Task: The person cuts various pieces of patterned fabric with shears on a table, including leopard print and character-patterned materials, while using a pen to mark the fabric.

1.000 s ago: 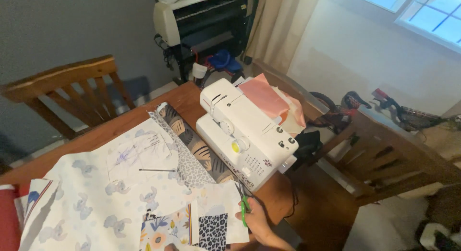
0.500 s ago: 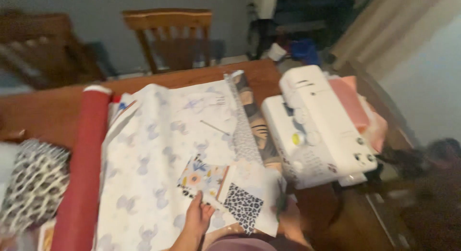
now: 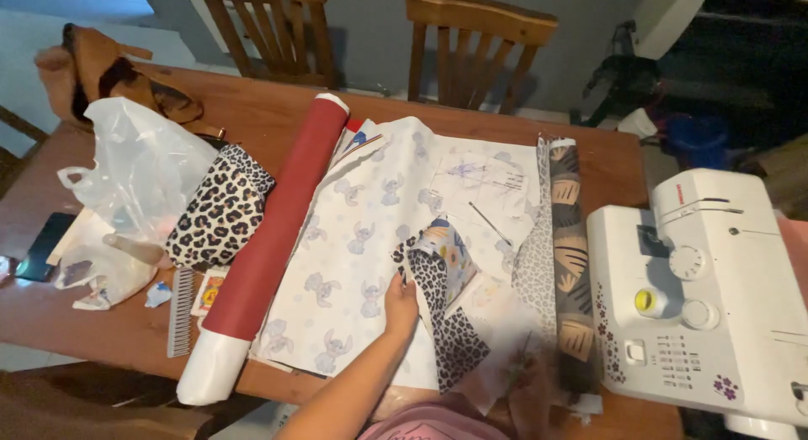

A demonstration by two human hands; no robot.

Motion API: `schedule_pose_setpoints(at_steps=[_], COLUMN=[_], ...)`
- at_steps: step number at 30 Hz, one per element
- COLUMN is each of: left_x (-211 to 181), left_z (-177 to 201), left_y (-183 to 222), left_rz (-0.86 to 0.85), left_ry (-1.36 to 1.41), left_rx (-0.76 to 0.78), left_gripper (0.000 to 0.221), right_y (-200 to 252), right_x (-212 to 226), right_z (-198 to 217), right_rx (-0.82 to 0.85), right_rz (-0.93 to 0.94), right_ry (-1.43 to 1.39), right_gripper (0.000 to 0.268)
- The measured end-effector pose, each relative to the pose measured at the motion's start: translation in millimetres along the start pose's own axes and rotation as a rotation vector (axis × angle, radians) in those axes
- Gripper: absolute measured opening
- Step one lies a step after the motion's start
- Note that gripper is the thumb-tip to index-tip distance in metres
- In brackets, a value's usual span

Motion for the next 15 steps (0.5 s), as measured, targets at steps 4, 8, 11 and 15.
schedule_pose_setpoints(at_steps=[4, 8, 11, 15], left_x=[-4, -20, -74, -86], left_z=[42, 119, 161, 172], left_y=[-75, -187, -221, -252], left_rz=[-0.192, -0.279, -0.112, -0.175], left_ry=[-0.066, -0.259, -0.640, -0.869], left_rx=[-0.085, 0.003, 0.033, 0.078], left_gripper=[0.029, 0.014, 0.041, 0.040], right_y=[-4, 0, 14, -7], right_x=[52, 139, 220, 157], right_z=[-45, -86, -63, -78], right_rx=[0.081, 0.189, 0.559, 0.196], right_rz=[0.056, 0.125, 0.226, 0.151], right_ry=[-0.156, -0.428, -0.444, -0.107], right_gripper=[0.057, 0.046, 0.061, 0.048])
Point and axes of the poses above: each hand's wrist, its own y-axis away from the middle knuckle, its own z-axis out of the back of the hand, x = y × z, the point moved 4 cm from there along -y, towards the middle knuckle, and after that the axes turned 5 degrees about z, right-handed, at the moved point
